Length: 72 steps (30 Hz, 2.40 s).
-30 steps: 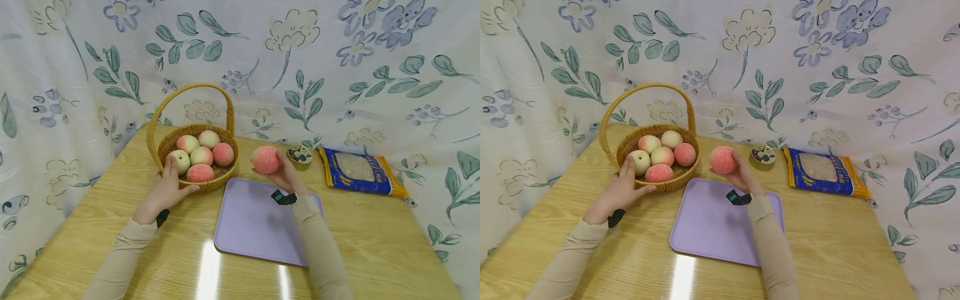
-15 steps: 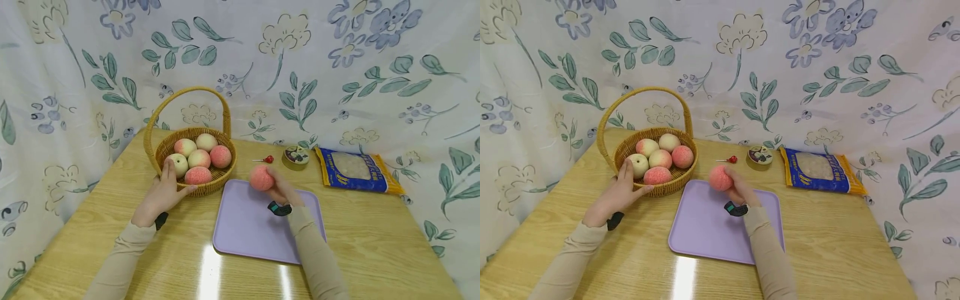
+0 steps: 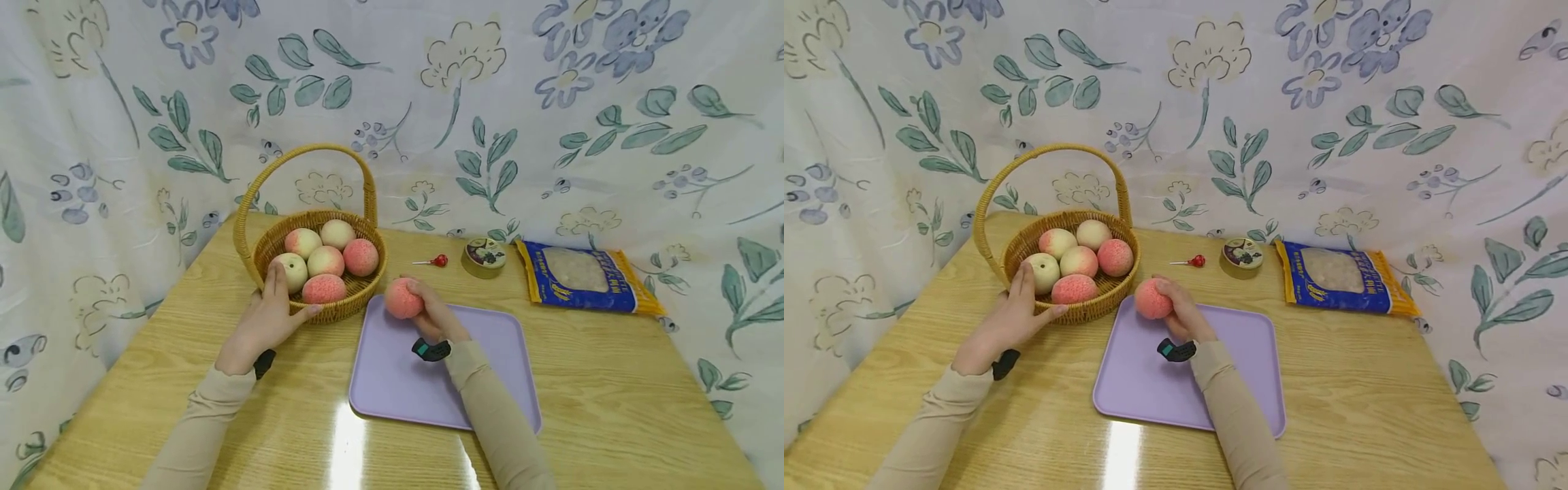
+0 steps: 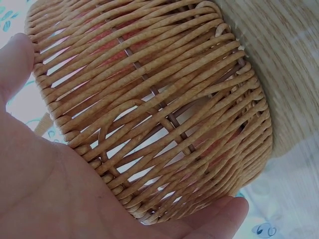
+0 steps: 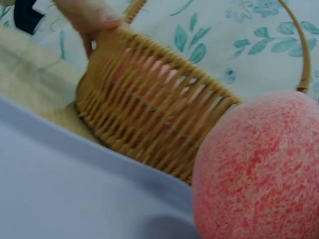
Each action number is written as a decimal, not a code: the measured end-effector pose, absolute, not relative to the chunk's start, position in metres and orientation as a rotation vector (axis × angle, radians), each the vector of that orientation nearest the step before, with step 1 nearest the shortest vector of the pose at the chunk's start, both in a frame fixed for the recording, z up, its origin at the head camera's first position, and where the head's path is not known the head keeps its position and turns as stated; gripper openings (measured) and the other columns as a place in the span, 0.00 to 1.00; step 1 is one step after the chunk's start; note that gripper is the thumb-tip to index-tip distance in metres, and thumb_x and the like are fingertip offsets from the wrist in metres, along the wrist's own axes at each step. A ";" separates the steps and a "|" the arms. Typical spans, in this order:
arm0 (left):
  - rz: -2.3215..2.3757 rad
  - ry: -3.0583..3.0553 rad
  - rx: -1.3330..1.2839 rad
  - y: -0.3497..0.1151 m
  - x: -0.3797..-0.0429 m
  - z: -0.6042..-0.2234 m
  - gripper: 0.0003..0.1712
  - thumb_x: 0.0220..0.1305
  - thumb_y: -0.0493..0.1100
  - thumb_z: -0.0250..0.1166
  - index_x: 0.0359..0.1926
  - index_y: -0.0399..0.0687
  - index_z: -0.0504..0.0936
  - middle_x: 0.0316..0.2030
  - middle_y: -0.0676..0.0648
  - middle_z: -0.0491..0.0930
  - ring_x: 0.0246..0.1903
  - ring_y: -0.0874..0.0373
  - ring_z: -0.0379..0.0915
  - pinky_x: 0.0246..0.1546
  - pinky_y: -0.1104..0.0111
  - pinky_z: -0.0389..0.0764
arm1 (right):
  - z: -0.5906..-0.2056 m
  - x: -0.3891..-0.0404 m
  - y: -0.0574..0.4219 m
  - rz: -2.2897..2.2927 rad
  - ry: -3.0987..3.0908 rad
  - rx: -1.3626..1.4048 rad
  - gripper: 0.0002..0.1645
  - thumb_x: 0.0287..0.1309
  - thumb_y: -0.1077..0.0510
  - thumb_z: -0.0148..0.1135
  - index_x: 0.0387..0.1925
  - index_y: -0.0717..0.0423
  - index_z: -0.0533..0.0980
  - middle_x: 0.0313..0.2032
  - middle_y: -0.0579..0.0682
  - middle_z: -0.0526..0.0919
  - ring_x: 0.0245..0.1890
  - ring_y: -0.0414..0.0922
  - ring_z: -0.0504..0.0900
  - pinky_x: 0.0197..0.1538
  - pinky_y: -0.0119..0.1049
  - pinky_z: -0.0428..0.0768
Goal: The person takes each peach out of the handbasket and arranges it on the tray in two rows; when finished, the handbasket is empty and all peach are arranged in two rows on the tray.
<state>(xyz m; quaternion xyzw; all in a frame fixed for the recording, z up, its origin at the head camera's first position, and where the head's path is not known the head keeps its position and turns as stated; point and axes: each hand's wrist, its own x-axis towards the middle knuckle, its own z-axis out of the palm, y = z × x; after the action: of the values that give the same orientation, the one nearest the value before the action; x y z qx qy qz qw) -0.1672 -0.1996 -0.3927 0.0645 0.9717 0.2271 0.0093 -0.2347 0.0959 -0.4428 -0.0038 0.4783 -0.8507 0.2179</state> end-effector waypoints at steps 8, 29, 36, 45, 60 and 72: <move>0.696 3.036 0.209 -0.194 -0.170 -0.395 0.64 0.66 0.70 0.50 0.71 0.23 0.28 0.72 0.23 0.29 0.66 0.18 0.43 0.65 0.36 0.54 | -0.451 -0.228 0.093 -2.297 1.525 -0.158 0.35 0.64 0.61 0.46 0.70 0.68 0.54 0.57 0.51 0.73 0.49 0.35 0.76 0.53 0.27 0.75; 0.712 3.020 0.168 -0.199 -0.167 -0.393 0.64 0.66 0.70 0.51 0.71 0.24 0.27 0.73 0.25 0.28 0.64 0.15 0.42 0.65 0.35 0.53 | -0.460 -0.231 0.083 -1.919 2.477 -0.152 0.14 0.69 0.64 0.50 0.49 0.62 0.79 0.51 0.58 0.82 0.55 0.49 0.77 0.57 0.38 0.75; 0.715 3.031 0.177 -0.199 -0.167 -0.395 0.63 0.67 0.68 0.52 0.71 0.23 0.29 0.72 0.24 0.29 0.65 0.17 0.43 0.65 0.36 0.53 | -0.443 -0.236 0.089 -2.132 2.264 -0.061 0.14 0.70 0.65 0.49 0.52 0.66 0.75 0.52 0.60 0.80 0.45 0.40 0.80 0.46 0.30 0.79; 0.705 3.053 0.195 -0.199 -0.168 -0.394 0.62 0.67 0.66 0.54 0.71 0.22 0.30 0.72 0.22 0.30 0.67 0.19 0.43 0.66 0.36 0.54 | -0.392 -0.254 0.093 -2.161 2.075 -0.282 0.20 0.71 0.62 0.48 0.60 0.70 0.68 0.57 0.64 0.76 0.55 0.51 0.79 0.51 0.34 0.82; 0.726 3.044 0.158 -0.201 -0.168 -0.396 0.63 0.66 0.68 0.53 0.72 0.24 0.30 0.73 0.24 0.30 0.64 0.15 0.44 0.65 0.36 0.56 | -0.347 -0.279 0.038 -1.646 1.879 -0.525 0.27 0.74 0.58 0.43 0.68 0.69 0.58 0.68 0.67 0.63 0.66 0.65 0.66 0.66 0.56 0.69; 0.725 3.021 0.157 -0.202 -0.168 -0.396 0.62 0.67 0.67 0.52 0.71 0.24 0.28 0.73 0.25 0.27 0.67 0.19 0.39 0.68 0.37 0.51 | -0.357 -0.289 0.002 -1.294 1.891 -0.503 0.27 0.74 0.52 0.45 0.68 0.58 0.63 0.67 0.59 0.69 0.68 0.57 0.67 0.61 0.54 0.75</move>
<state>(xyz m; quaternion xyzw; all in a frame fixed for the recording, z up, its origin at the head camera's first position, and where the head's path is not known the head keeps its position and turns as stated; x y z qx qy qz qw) -0.1678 -0.2018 -0.3961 0.0506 0.9710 0.2331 0.0155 -0.2891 0.0021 -0.3569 -0.1975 0.7432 -0.5086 0.3872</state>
